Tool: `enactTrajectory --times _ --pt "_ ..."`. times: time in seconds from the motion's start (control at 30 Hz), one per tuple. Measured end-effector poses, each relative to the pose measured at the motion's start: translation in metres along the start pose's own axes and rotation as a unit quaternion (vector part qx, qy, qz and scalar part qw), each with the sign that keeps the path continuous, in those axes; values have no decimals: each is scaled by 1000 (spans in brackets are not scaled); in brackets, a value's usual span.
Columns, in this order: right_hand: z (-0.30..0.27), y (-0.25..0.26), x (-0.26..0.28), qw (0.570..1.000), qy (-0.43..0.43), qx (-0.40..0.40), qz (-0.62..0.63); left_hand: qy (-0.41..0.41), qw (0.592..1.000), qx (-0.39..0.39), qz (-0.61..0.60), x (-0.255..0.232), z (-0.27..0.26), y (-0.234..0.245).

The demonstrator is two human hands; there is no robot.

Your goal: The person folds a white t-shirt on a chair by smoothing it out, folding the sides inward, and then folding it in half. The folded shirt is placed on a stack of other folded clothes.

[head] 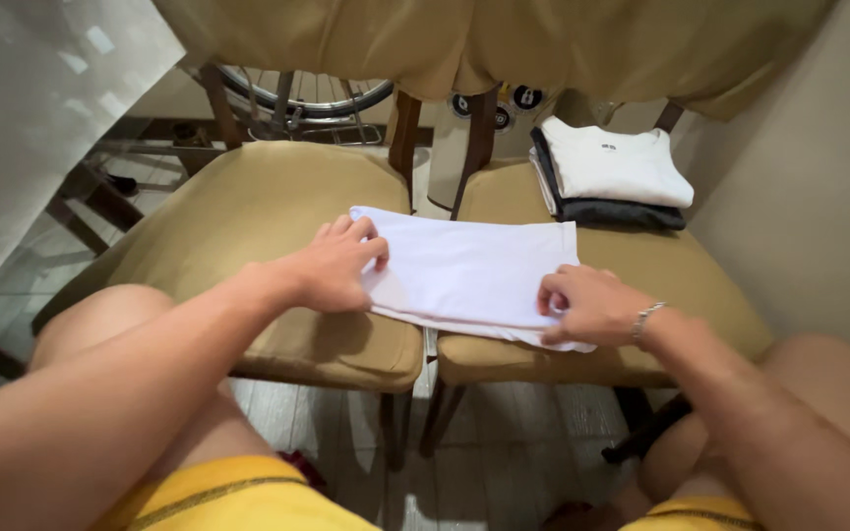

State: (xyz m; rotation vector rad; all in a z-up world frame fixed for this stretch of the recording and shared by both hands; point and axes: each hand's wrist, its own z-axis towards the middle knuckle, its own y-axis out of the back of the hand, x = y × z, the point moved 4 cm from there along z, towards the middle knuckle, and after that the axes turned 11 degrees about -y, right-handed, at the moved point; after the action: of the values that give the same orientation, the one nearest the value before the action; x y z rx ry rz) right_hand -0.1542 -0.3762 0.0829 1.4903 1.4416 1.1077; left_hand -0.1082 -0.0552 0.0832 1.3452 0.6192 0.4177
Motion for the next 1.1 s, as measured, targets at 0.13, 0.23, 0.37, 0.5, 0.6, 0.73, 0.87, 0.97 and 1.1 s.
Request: enactTrajectory --times 0.13,0.23,0.37,0.5,0.6,0.73,0.87,0.97,1.1 --pt "-11 -3 -7 996 63 -63 -7 11 999 32 7 13 -23 -2" --pt "-6 -4 -19 993 57 -101 36 13 997 9 -74 20 -27 -2" --pt "4 -4 -33 991 17 -125 44 1 997 21 -74 15 -32 -8" --pt "-1 -4 -35 991 52 -121 26 -1 996 21 -89 8 -43 -8" --pt "-5 -5 -37 991 49 -114 57 36 994 27 -98 9 -48 -6" --pt "-7 -6 -40 994 7 -87 68 56 990 28 -125 14 -53 -5" --pt "-9 -6 -38 995 23 -89 35 148 974 -34 -169 33 -56 -13" --pt "-3 5 -23 974 45 -209 75 244 927 -167 -231 57 -46 -17" --pt "23 -2 5 965 31 -231 118 415 840 -193 -292 94 -17 -34"
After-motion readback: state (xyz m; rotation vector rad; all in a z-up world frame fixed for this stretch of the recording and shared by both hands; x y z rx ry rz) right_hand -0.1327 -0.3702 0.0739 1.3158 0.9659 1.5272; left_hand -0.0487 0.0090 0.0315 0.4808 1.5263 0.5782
